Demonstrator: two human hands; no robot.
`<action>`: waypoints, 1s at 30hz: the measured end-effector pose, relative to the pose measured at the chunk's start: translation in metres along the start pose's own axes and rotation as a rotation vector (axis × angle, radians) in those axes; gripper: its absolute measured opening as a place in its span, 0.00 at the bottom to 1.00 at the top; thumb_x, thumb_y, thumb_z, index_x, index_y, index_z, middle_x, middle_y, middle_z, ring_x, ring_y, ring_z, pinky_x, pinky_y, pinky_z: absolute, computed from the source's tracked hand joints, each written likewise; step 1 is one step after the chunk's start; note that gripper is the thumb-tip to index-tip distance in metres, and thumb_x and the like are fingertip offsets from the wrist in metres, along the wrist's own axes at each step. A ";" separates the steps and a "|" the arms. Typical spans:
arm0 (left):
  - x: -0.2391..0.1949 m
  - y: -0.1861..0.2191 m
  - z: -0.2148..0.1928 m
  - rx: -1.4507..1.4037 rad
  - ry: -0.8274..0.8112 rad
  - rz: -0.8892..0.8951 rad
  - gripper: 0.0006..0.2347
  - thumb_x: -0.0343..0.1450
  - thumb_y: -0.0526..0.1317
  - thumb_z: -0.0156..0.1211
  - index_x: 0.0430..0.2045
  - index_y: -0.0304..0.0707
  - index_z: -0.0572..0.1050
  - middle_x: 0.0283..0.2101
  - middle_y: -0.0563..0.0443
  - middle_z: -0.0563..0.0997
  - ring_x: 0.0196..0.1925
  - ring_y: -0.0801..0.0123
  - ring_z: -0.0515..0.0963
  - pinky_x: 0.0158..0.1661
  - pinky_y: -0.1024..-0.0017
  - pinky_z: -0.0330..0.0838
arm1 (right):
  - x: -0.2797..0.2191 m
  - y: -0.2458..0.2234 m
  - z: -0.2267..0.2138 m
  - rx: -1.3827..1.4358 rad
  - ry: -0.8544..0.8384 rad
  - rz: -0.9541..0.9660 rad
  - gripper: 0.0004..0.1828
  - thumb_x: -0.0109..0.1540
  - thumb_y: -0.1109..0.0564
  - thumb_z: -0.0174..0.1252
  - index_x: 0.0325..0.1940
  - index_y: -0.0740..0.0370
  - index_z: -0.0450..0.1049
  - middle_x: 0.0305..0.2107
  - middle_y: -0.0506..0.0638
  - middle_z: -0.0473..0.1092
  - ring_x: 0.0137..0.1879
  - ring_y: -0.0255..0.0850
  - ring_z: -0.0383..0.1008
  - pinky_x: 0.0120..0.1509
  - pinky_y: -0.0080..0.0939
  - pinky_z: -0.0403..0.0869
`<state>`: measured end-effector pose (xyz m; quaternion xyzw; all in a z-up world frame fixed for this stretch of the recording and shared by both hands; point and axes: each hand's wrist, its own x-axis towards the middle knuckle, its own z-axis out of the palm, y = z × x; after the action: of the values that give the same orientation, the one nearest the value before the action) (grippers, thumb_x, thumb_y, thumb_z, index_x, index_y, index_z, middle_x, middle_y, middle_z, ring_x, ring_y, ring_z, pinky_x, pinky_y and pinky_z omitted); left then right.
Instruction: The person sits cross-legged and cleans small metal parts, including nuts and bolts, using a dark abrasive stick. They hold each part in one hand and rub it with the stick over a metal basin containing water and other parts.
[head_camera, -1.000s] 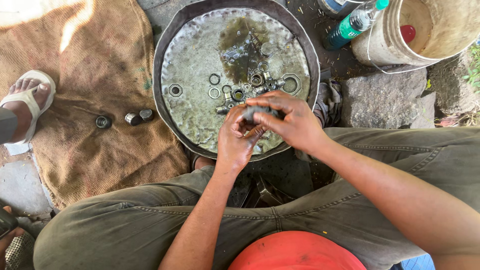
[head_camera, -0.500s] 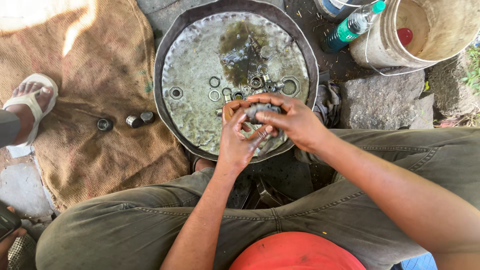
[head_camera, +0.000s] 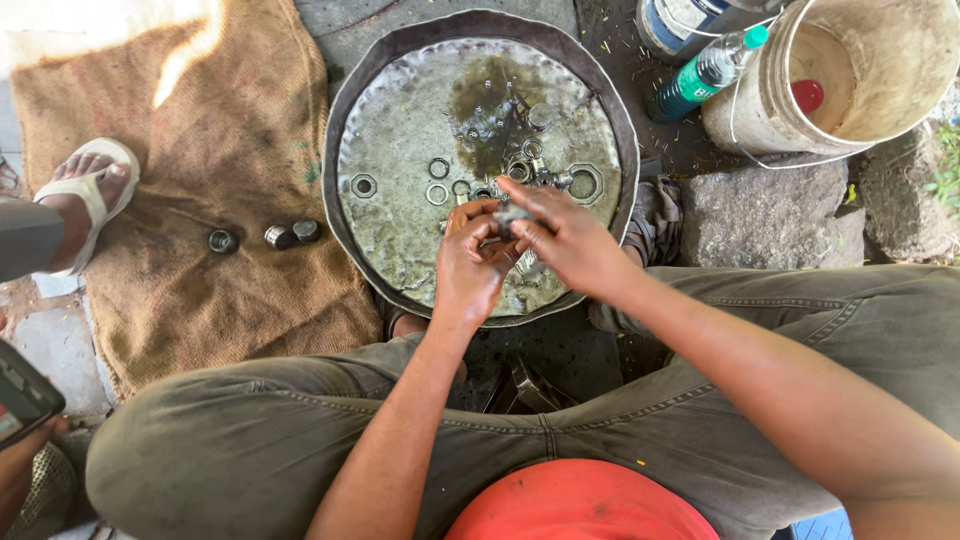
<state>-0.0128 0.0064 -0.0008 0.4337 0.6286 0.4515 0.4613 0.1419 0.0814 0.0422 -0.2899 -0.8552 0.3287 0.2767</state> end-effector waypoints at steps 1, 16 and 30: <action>-0.001 -0.003 0.001 -0.098 -0.003 0.004 0.07 0.68 0.25 0.70 0.35 0.26 0.77 0.52 0.50 0.73 0.43 0.69 0.82 0.42 0.72 0.80 | -0.004 -0.004 0.002 -0.002 -0.022 0.047 0.26 0.75 0.46 0.45 0.75 0.59 0.63 0.53 0.63 0.72 0.55 0.51 0.72 0.55 0.49 0.72; -0.002 -0.001 -0.008 -0.070 -0.057 0.037 0.09 0.67 0.24 0.68 0.37 0.30 0.76 0.50 0.47 0.70 0.42 0.70 0.78 0.40 0.71 0.78 | -0.003 -0.025 0.000 0.050 -0.110 0.297 0.28 0.74 0.43 0.40 0.76 0.53 0.61 0.42 0.63 0.73 0.42 0.48 0.73 0.45 0.46 0.74; 0.005 -0.014 -0.008 -0.849 -0.232 -0.194 0.09 0.76 0.34 0.56 0.48 0.29 0.75 0.45 0.44 0.80 0.48 0.62 0.80 0.49 0.62 0.77 | 0.006 -0.005 -0.018 0.279 -0.075 0.820 0.19 0.63 0.53 0.62 0.58 0.51 0.73 0.36 0.49 0.76 0.30 0.33 0.70 0.31 0.35 0.70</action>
<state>-0.0234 0.0065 -0.0142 0.1928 0.3697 0.5724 0.7061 0.1482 0.0897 0.0587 -0.5532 -0.6262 0.5341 0.1288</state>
